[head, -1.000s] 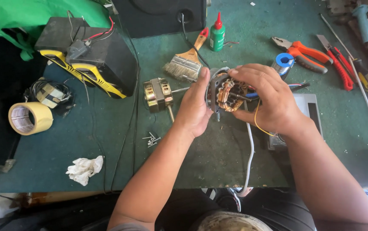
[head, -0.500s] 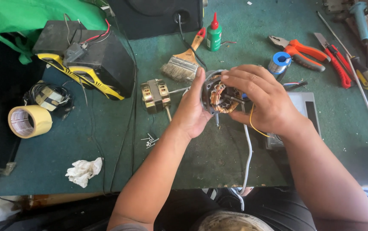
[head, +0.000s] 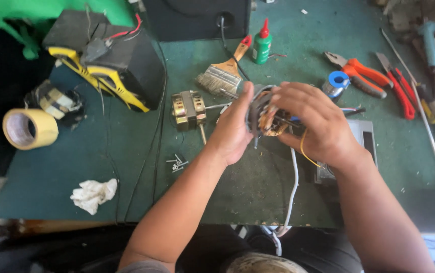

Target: Assembling an electric motor by fitting the stator into the housing and preparing the wiring.

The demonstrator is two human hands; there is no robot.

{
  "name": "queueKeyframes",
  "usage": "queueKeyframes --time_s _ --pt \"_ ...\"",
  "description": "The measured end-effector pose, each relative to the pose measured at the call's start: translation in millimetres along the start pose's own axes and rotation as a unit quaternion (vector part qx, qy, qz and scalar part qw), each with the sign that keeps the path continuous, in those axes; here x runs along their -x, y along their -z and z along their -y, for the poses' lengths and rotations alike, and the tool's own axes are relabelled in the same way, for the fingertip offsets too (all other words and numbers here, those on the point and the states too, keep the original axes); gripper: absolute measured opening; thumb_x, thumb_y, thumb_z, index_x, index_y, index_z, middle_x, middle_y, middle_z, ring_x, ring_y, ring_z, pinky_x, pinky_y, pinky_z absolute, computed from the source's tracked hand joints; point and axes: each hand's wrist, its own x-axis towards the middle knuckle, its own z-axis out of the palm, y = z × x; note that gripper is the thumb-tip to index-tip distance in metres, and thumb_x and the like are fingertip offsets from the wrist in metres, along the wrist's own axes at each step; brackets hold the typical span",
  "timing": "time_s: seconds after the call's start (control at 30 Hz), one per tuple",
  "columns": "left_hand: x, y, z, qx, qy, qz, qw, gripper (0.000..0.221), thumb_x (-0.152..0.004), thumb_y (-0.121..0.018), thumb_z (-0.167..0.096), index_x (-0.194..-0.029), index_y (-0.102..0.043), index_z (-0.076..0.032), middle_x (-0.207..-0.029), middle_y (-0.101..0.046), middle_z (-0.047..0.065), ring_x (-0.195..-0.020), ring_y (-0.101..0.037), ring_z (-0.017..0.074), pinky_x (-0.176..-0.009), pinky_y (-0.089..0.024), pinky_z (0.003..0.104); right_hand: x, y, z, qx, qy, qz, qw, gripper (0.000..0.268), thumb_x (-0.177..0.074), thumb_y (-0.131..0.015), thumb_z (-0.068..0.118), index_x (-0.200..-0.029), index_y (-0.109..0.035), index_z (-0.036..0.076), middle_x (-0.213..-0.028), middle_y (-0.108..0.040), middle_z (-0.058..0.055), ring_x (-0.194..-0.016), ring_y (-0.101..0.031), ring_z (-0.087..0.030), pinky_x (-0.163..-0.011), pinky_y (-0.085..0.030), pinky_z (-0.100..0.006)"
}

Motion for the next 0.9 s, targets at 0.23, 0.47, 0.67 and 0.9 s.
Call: queueKeyframes --time_s 0.23,0.47,0.67,0.9 --pt "-6 6 9 0.066 -0.068 0.097 0.991 0.036 -0.099 -0.063 -0.045 -0.112 -0.072 -0.013 -0.103 -0.074 0.003 -0.096 -0.069 0.0160 -0.080 -0.056 0.035 7 -5 -5 0.011 -0.064 0.007 0.998 0.054 -0.099 -0.074 0.026 -0.140 -0.055 -0.003 -0.142 -0.059 -0.028 -0.133 -0.061 -0.044 -0.116 -0.049 -0.051" --pt "5 -7 -6 -0.029 0.053 -0.005 0.998 0.066 -0.080 -0.053 -0.069 -0.100 -0.073 -0.009 -0.094 -0.078 0.011 -0.088 -0.075 0.0225 -0.076 -0.063 0.045 12 -2 -3 0.025 -0.138 0.066 0.988 0.061 -0.090 -0.087 0.016 -0.141 -0.056 0.003 -0.150 -0.056 -0.024 -0.137 -0.060 -0.038 -0.112 -0.051 -0.044" --pt "10 -12 -9 -0.018 0.062 -0.015 0.998 0.068 -0.079 -0.053 -0.065 -0.113 -0.069 -0.008 -0.103 -0.075 0.013 -0.093 -0.073 0.0270 -0.073 -0.061 0.041 13 -3 -4 0.040 -0.130 0.044 0.990 0.074 -0.088 -0.088 0.033 -0.142 -0.055 -0.007 -0.142 -0.063 -0.020 -0.135 -0.062 -0.039 -0.115 -0.050 -0.047" --pt "15 -16 -18 -0.027 0.073 -0.017 0.997 0.074 -0.073 -0.053 -0.066 -0.117 -0.069 -0.008 -0.109 -0.075 0.015 -0.101 -0.074 0.0287 -0.075 -0.060 0.039 13 -3 -2 0.025 -0.114 0.026 0.993 0.073 -0.090 -0.088 0.031 -0.143 -0.054 -0.007 -0.144 -0.063 -0.020 -0.136 -0.062 -0.040 -0.117 -0.051 -0.048"
